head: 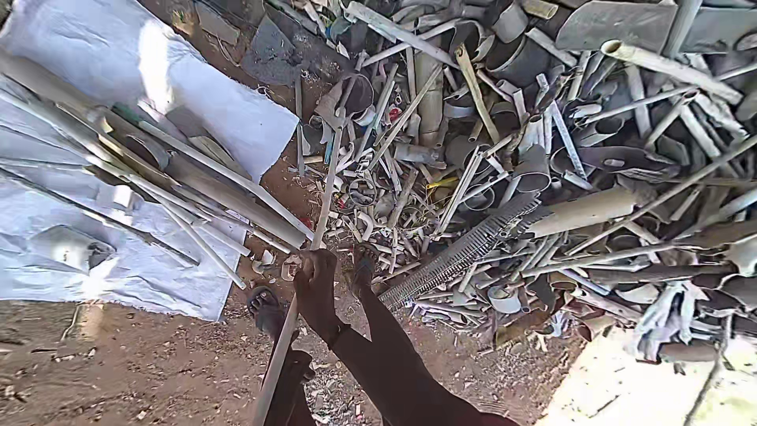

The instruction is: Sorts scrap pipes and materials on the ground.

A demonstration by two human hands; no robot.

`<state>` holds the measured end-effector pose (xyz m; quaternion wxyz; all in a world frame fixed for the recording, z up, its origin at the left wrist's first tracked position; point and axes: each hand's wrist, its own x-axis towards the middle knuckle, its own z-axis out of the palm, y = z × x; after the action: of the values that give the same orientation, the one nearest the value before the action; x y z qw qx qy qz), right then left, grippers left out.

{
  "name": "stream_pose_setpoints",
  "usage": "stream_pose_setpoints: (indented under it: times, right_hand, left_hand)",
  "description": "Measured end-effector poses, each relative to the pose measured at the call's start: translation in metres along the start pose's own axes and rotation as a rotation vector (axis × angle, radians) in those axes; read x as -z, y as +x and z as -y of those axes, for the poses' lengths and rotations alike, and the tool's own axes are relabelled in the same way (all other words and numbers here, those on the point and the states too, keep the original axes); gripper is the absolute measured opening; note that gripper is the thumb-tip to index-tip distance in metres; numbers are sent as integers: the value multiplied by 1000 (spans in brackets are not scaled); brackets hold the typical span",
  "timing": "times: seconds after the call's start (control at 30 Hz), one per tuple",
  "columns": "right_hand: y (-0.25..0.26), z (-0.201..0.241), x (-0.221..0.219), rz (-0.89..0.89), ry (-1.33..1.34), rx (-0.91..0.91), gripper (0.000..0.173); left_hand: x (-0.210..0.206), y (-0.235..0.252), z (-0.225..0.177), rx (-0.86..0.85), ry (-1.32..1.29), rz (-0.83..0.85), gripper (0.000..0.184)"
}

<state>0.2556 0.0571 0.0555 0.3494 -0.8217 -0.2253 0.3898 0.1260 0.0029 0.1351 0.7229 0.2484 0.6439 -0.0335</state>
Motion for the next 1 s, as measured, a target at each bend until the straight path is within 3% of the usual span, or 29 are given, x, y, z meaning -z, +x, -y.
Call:
stream_pose_setpoints:
  times: [0.03, 0.1, 0.17, 0.27, 0.33, 0.47, 0.6, 0.7, 0.77, 0.9, 1.0]
  right_hand:
    - [-6, 2, 3, -13, 28, -39, 42]
    - [-14, 4, 15, 22, 160, -212, 55]
    - [-15, -2, 29, 80, 372, -447, 58]
    - [-12, -8, 51, 105, 490, -596, 43]
    - [-5, 0, 62, 150, 464, -619, 34]
    - [22, 16, 75, 170, 379, -600, 25]
    - [48, 36, 112, 231, 271, -579, 16]
    - [47, 44, 156, 331, 229, -559, 17]
    - [37, 43, 187, 387, 235, -547, 18]
    - [6, 46, 227, 448, 242, -519, 18]
    - [-21, 73, 231, 472, 164, -483, 18]
  left_hand:
    - [5, -9, -3, 40, -113, -27, 22]
    - [17, -24, -13, 160, -282, 26, 38]
    - [23, -33, -14, 228, -295, 179, 55]
    - [2, -45, -35, 317, -214, 275, 59]
    - [-9, -48, -34, 274, -130, 324, 47]
    - [-31, -47, -22, 275, -58, 370, 41]
    - [-22, -70, -18, 182, 42, 324, 38]
    - [-1, -97, -28, 91, 138, 130, 32]
    - [19, -113, -36, 123, 190, 57, 35]
    - [74, -113, 27, 78, 259, -98, 31]
    - [108, -122, 61, 40, 284, -134, 31]
